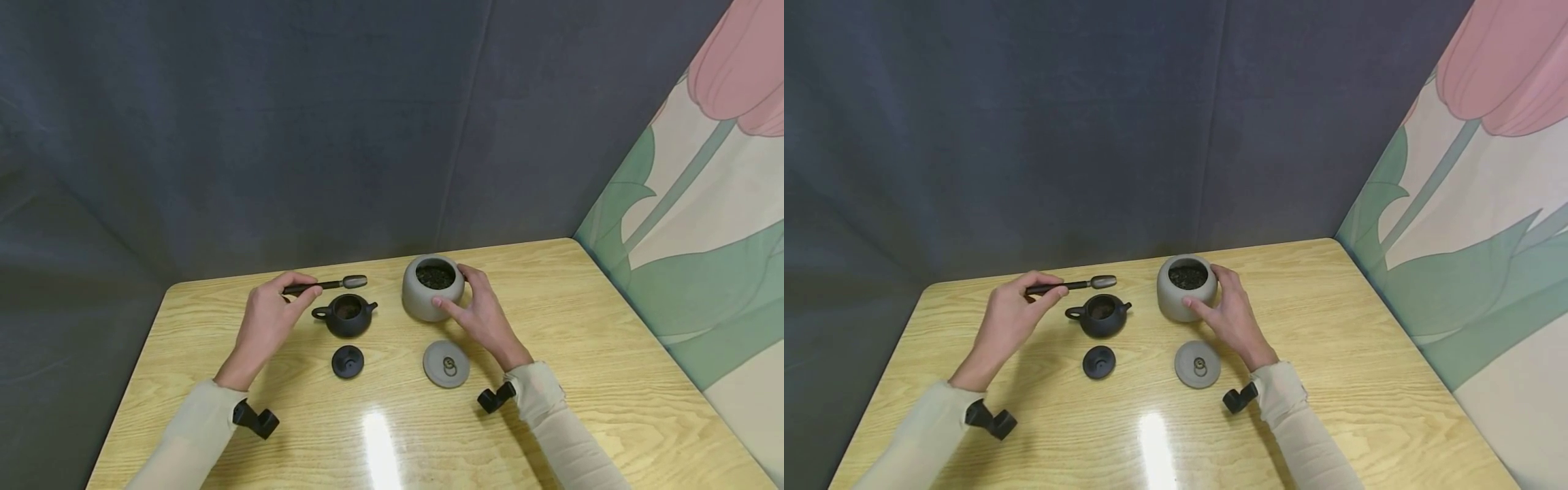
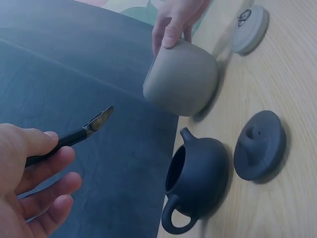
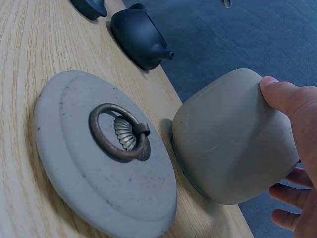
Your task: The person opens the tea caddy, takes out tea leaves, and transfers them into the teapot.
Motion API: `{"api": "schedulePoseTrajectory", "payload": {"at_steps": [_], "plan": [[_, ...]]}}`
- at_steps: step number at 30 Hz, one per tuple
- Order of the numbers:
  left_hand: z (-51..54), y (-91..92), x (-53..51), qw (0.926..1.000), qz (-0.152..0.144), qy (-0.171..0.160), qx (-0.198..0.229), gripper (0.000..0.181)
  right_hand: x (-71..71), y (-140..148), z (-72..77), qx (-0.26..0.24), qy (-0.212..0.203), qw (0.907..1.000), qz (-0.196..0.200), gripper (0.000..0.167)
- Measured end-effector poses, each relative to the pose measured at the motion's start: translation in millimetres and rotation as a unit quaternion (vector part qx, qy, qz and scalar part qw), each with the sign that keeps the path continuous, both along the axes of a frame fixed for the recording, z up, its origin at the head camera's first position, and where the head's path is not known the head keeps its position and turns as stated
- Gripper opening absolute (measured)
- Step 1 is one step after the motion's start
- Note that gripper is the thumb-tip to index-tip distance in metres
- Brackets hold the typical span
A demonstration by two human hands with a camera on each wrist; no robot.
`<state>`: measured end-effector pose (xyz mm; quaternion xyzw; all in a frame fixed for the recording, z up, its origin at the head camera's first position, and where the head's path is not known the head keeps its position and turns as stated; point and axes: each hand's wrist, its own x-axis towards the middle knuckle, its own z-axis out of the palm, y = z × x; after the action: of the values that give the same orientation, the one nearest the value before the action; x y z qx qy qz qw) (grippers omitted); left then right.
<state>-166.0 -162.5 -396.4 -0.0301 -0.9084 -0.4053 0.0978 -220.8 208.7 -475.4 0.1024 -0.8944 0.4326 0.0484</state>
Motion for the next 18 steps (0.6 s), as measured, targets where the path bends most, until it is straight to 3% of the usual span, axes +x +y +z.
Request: {"api": "schedulePoseTrajectory", "payload": {"at_steps": [18], "plan": [[16.7, 29.4, -15.6, 0.9993, -0.03, 0.024, -0.003, 0.024, 0.0, 0.3, 0.0, 0.006, 0.001, 1.0, -0.001, 0.091]]}}
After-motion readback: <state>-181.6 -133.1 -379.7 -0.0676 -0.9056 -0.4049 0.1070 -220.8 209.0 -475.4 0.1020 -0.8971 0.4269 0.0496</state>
